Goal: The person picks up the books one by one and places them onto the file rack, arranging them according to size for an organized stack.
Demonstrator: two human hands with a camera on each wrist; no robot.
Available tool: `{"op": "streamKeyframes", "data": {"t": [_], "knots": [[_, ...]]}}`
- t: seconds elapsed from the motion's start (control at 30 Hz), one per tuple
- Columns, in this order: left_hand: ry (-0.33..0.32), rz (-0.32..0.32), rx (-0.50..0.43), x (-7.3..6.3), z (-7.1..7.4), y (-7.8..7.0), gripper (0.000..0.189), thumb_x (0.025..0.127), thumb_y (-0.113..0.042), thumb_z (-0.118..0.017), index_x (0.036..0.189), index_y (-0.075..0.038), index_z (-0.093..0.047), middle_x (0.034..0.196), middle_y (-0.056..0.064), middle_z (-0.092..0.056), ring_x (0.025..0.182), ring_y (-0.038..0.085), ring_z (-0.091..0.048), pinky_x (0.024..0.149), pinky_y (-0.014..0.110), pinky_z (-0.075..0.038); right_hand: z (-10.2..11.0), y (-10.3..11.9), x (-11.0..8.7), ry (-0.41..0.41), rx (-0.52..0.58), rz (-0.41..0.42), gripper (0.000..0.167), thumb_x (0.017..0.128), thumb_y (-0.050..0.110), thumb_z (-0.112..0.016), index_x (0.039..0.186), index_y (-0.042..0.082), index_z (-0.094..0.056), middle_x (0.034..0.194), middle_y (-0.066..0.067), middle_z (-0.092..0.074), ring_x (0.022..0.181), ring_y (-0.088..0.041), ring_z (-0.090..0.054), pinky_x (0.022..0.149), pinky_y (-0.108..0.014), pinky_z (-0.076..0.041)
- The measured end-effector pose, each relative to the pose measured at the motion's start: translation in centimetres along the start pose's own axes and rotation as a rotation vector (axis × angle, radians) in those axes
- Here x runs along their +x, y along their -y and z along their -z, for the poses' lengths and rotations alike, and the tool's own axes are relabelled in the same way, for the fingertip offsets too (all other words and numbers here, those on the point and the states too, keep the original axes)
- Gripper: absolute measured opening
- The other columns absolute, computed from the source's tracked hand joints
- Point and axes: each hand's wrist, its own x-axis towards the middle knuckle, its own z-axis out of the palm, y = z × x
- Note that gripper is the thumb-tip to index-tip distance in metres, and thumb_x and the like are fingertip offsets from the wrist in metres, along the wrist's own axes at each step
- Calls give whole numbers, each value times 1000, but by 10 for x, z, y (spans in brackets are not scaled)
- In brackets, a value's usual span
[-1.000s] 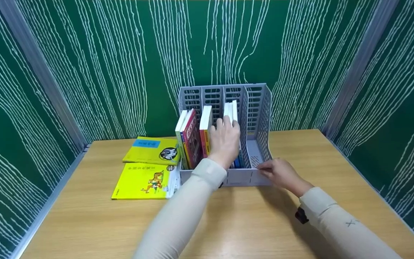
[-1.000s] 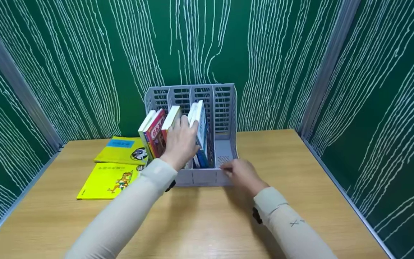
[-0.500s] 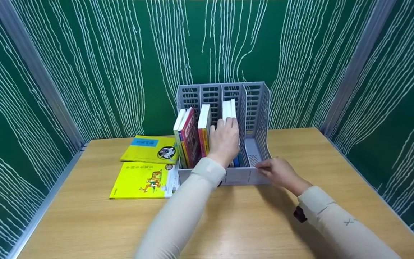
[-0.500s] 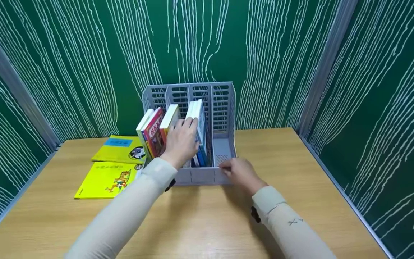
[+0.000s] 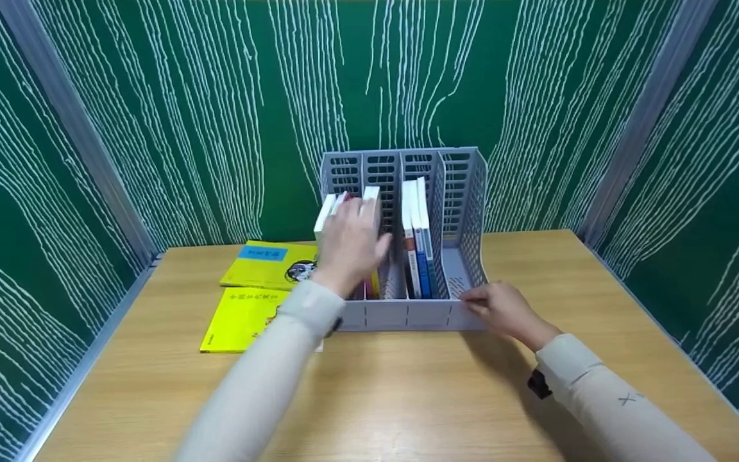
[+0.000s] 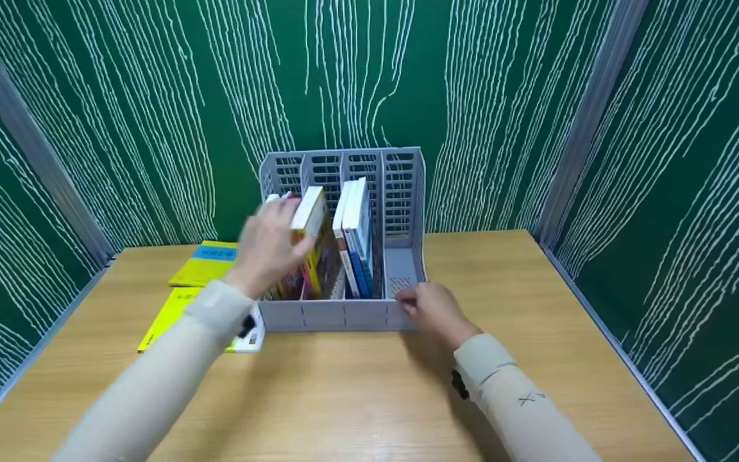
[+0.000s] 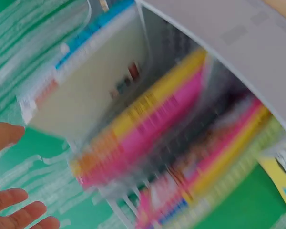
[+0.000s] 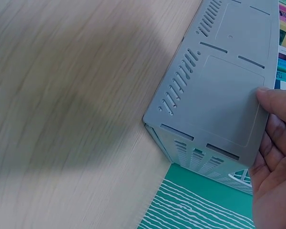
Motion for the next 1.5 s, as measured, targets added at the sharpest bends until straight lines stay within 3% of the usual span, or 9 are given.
{"op": "streamKeyframes", "data": {"t": [0.1,0.2,0.47,0.7,0.83,1.03,1.17,1.33,1.5], "knots": [[-38,43,-17,-7,7,24,61,100,-40,-77,146,-3,-61,138,18,-69,126,36,-66,102,50,-60,1,0,-1,6,2,-17,22,104,5,-68,121,2,-82,127,-23,-78,111,-38,-71,109,-66,-53],[-28,109,-30,-15,13,49,64,100,-41,-76,147,-1,-59,139,19,-67,125,38,-65,102,52,-59,1,0,-1,13,6,-28,23,104,5,-67,121,2,-82,128,-22,-78,112,-38,-70,110,-67,-52],[86,296,-24,-45,17,118,75,103,-39,-73,155,7,-46,152,30,-56,139,46,-56,118,59,-50,-1,1,0,-8,15,-2,22,104,3,-66,120,2,-82,125,-22,-79,111,-38,-74,106,-64,-57],[181,433,-39,-86,10,170,68,101,-32,-75,144,15,-51,139,35,-57,126,48,-57,110,61,-53,-5,-3,-1,-54,11,76,19,101,1,-69,114,-2,-83,114,-23,-81,103,-40,-78,96,-60,-62],[267,511,-39,-109,2,192,62,101,-32,-75,136,15,-55,132,35,-58,119,48,-55,107,61,-52,-5,-3,-2,-51,20,51,21,102,2,-69,117,-1,-82,117,-23,-80,106,-41,-77,99,-61,-61],[466,696,-108,-135,-11,212,82,99,-45,-76,148,15,-50,140,38,-57,121,50,-54,109,63,-50,-6,-2,-1,-56,21,45,21,103,3,-69,119,0,-82,119,-23,-80,109,-42,-76,102,-62,-59],[566,775,-150,-148,-18,218,89,96,-47,-78,149,17,-47,139,37,-57,116,48,-54,106,61,-50,-7,-3,-2,-57,23,38,22,103,4,-68,120,1,-82,121,-22,-80,112,-42,-76,103,-63,-58],[622,867,-205,-159,-27,218,90,91,-48,-84,146,15,-50,127,31,-61,111,44,-55,101,55,-50,-8,-3,-3,-55,24,35,21,104,4,-68,120,1,-81,121,-21,-80,112,-43,-75,104,-63,-58],[644,929,-222,-161,-31,218,92,89,-51,-86,145,13,-53,122,28,-62,111,43,-54,99,53,-49,-7,-1,-3,-50,36,18,21,104,5,-68,121,2,-82,122,-21,-80,113,-42,-75,105,-63,-58]]}}
